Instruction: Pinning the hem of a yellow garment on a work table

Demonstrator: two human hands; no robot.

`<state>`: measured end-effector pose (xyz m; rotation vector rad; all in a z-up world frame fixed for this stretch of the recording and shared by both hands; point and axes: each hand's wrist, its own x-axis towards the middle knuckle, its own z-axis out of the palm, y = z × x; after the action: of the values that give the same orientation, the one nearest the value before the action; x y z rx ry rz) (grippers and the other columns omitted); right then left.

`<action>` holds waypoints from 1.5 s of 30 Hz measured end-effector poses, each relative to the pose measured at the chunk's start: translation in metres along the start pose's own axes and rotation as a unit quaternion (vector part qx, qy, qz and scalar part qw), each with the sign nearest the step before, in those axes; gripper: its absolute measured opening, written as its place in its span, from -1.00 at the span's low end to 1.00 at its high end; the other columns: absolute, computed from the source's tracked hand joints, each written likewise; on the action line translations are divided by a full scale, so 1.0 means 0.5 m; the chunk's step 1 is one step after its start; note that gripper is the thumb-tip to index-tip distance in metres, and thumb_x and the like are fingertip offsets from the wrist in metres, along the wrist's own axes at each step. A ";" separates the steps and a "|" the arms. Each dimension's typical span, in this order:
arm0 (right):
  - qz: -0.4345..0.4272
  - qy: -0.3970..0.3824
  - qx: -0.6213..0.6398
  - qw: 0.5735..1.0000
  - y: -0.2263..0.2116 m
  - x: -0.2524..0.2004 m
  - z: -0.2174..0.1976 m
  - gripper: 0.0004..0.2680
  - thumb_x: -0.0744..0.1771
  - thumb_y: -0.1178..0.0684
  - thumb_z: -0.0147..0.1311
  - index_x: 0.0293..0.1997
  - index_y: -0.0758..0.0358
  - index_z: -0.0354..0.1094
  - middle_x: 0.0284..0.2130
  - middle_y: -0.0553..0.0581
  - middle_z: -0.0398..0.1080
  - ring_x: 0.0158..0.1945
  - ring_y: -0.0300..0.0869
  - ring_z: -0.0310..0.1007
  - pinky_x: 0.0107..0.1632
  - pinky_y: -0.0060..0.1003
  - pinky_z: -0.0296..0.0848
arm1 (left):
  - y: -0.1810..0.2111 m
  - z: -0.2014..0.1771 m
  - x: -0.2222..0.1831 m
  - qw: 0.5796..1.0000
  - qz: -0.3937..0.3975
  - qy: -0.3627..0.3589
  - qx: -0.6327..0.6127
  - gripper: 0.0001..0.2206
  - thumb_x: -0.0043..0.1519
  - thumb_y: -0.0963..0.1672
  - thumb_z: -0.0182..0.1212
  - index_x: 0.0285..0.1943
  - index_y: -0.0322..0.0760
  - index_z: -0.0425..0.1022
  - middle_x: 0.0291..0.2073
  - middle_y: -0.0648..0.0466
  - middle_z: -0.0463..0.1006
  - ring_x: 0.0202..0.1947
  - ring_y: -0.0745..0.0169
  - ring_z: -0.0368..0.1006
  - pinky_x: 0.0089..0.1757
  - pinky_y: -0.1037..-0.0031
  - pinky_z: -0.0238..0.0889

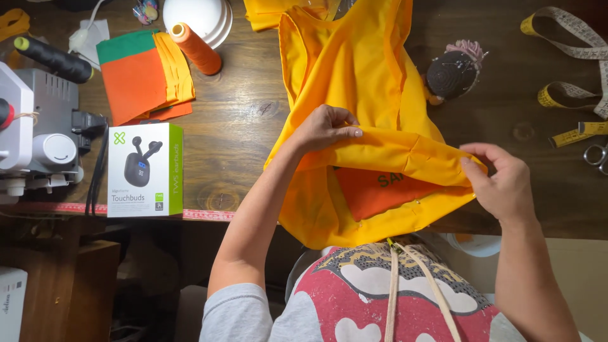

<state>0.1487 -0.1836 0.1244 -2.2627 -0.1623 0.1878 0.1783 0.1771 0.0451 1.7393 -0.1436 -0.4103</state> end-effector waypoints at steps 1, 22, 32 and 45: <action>0.000 -0.002 0.000 1.000 -0.016 0.009 0.003 -0.82 0.38 0.16 0.07 0.05 0.35 0.51 -0.06 0.16 0.54 -0.03 -0.12 0.50 -0.06 -0.27 0.47 | -0.004 0.003 0.003 1.000 -0.001 0.001 -0.001 -0.72 0.16 0.06 0.39 -0.27 -0.17 0.62 -0.66 0.34 0.23 -0.60 0.60 0.06 -0.51 0.64 -0.14; -0.186 -0.069 0.064 0.978 -0.023 0.078 0.091 -0.91 0.38 0.23 0.21 -0.06 0.44 0.53 -0.21 0.22 0.54 -0.17 -0.14 0.53 -0.13 -0.36 0.55 | 0.067 0.014 -0.031 0.983 0.044 0.033 0.173 -0.74 0.24 0.05 0.29 -0.29 -0.15 0.60 -0.54 0.20 0.49 -0.46 0.41 0.32 -0.35 0.52 0.18; -0.049 -0.091 0.140 0.985 -0.039 0.083 0.093 -0.89 0.37 0.23 0.19 -0.03 0.39 0.53 -0.19 0.15 0.56 -0.15 -0.27 0.49 -0.05 -0.45 0.53 | 0.121 0.138 0.027 0.933 0.178 0.041 0.309 -0.66 0.15 0.11 0.32 -0.06 -0.08 0.57 -0.29 0.09 0.70 -0.26 -0.05 0.58 -0.21 0.21 0.30; -0.429 0.016 -0.049 0.902 -0.065 0.027 0.058 -0.95 0.39 0.23 0.25 -0.14 0.42 0.52 -0.23 0.25 0.55 -0.22 0.05 0.48 -0.03 -0.10 0.39 | 0.147 0.140 -0.052 0.922 0.270 0.013 0.277 -0.82 0.15 -0.12 0.42 -0.30 -0.21 0.45 -0.45 0.04 0.47 -0.44 -0.11 0.46 -0.46 0.13 0.16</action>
<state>0.1545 -0.1385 0.1298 -2.0748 -1.1368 -0.3325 0.1392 0.1052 0.1101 2.1527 -0.7625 0.0763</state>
